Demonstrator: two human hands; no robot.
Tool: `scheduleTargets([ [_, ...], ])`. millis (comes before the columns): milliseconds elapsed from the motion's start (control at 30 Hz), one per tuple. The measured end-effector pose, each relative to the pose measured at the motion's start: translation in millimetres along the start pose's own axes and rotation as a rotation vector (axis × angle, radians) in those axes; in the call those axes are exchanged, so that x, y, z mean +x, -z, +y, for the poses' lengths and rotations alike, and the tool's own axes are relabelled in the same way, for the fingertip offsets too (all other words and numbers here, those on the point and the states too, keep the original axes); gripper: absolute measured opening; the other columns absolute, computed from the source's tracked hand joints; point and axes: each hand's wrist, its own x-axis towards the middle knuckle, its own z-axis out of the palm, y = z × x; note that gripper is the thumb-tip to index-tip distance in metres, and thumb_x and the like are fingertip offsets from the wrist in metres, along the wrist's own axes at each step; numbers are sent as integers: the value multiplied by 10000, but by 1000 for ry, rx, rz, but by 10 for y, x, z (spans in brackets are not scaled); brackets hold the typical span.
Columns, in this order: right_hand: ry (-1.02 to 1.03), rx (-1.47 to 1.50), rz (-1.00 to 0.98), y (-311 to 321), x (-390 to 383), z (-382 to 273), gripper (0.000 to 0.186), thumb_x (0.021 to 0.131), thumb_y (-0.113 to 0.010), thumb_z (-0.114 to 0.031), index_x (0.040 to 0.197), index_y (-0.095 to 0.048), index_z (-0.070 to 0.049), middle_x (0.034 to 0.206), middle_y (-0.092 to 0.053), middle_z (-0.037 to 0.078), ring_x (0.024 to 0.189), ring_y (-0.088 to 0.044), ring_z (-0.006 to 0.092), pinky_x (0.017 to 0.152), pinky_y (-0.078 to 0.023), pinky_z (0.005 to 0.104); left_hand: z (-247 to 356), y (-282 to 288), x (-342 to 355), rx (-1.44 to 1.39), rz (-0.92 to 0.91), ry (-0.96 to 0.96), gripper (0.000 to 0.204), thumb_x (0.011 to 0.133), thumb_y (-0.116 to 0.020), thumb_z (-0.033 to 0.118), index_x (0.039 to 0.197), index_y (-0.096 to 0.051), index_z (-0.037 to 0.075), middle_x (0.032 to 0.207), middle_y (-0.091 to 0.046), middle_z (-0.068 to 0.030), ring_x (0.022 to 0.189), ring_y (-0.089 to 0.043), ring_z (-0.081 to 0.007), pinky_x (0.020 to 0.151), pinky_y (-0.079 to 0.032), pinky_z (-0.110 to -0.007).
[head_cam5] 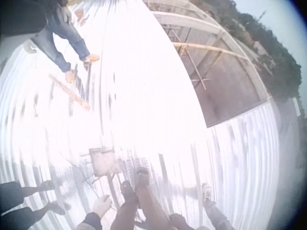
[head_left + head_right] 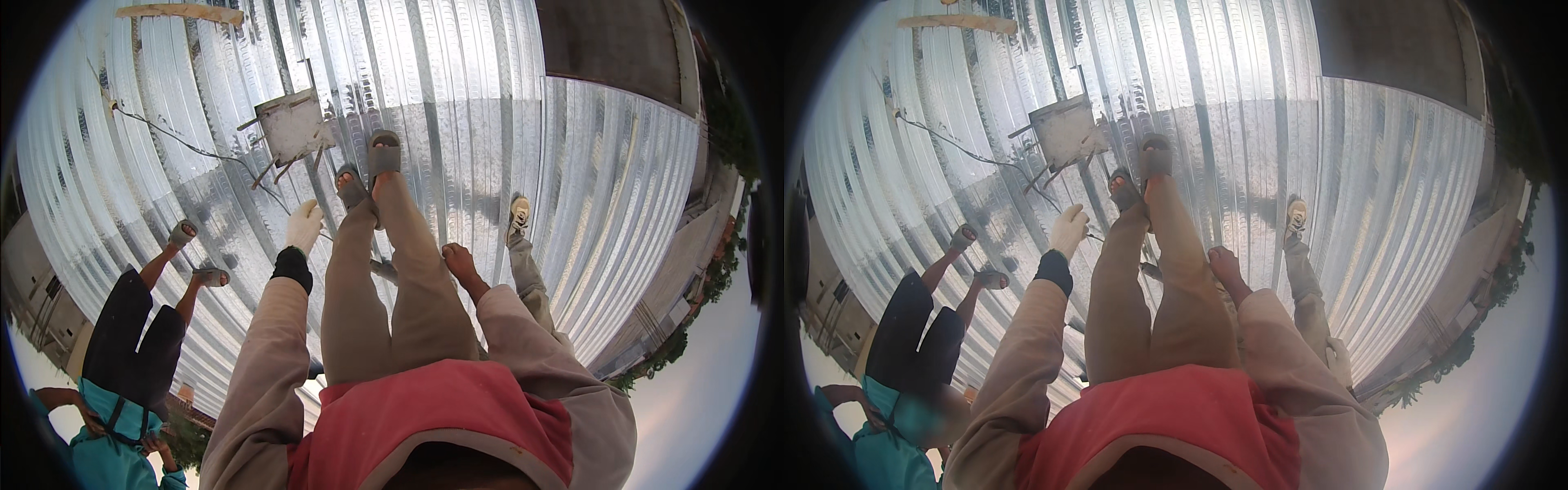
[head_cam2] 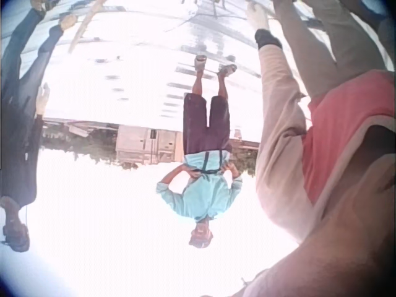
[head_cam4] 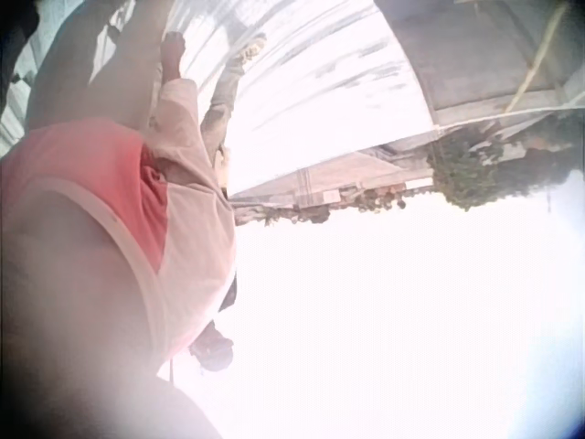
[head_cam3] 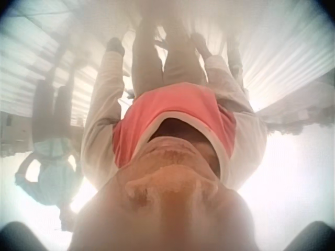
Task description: The person uses an angle grinder to cut a section of corrugated metal roofing sheet. They then use a hammer to tap the cut piece into place and a marker to mark the sheet.
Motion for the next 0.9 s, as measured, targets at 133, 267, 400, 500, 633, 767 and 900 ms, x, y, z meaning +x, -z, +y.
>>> scheduleTargets([
  [133,-7,-69,-4,-132,-230,73,438,1057,-530,-372,1222,-778,-51,1245,-770,237,1199,-705,456,1047,-543,533,-76,310,3,42,50,-10,541,994,-594,256,1445,-666,-34,1163,-789,-193,883,-748,-230,845,-576,-370],
  [267,-97,-43,-70,-145,-539,-30,498,1089,-510,-446,1256,-761,-50,1283,-744,268,1246,-678,476,1046,-540,530,-111,418,-40,16,-29,72,565,1007,-612,231,1514,-611,-18,1125,-751,-111,830,-705,-181,742,-576,-337],
  [400,-122,414,-57,-72,-940,-323,453,1117,-582,-302,1369,-669,65,1268,-768,220,1201,-719,308,1015,-563,430,-322,360,-155,8,-22,89,514,1001,-609,244,1439,-672,-16,1016,-763,-98,769,-702,-169,684,-561,-334],
  [500,-18,430,51,399,-924,-34,445,1121,-581,-280,1393,-656,64,1291,-755,205,1209,-708,290,1029,-555,415,-507,213,-173,-26,-34,117,493,998,-604,256,1404,-702,-6,959,-766,-87,745,-706,-165,659,-557,-337],
  [633,-29,49,302,2088,-1220,1184,437,1126,-578,-252,1425,-638,62,1321,-736,186,1221,-694,267,1048,-544,394,-382,75,-253,97,-39,101,471,984,-583,255,1366,-717,14,963,-779,-142,805,-738,-231,742,-579,-380],
  [767,-88,-45,177,4517,-1584,1943,434,1132,-576,-223,1457,-620,60,1351,-718,166,1233,-680,243,1066,-533,373,-577,-104,-277,194,16,82,486,989,-557,303,1351,-717,20,1182,-773,-256,1125,-734,-409,983,-560,-457],
  [900,-93,17,11,5395,-1685,2346,435,1137,-573,-195,1489,-602,59,1381,-700,146,1244,-665,220,1085,-522,352,-408,-267,-320,207,54,106,491,1001,-546,320,1354,-716,24,1288,-743,-271,1244,-690,-443,1066,-530,-478],
])
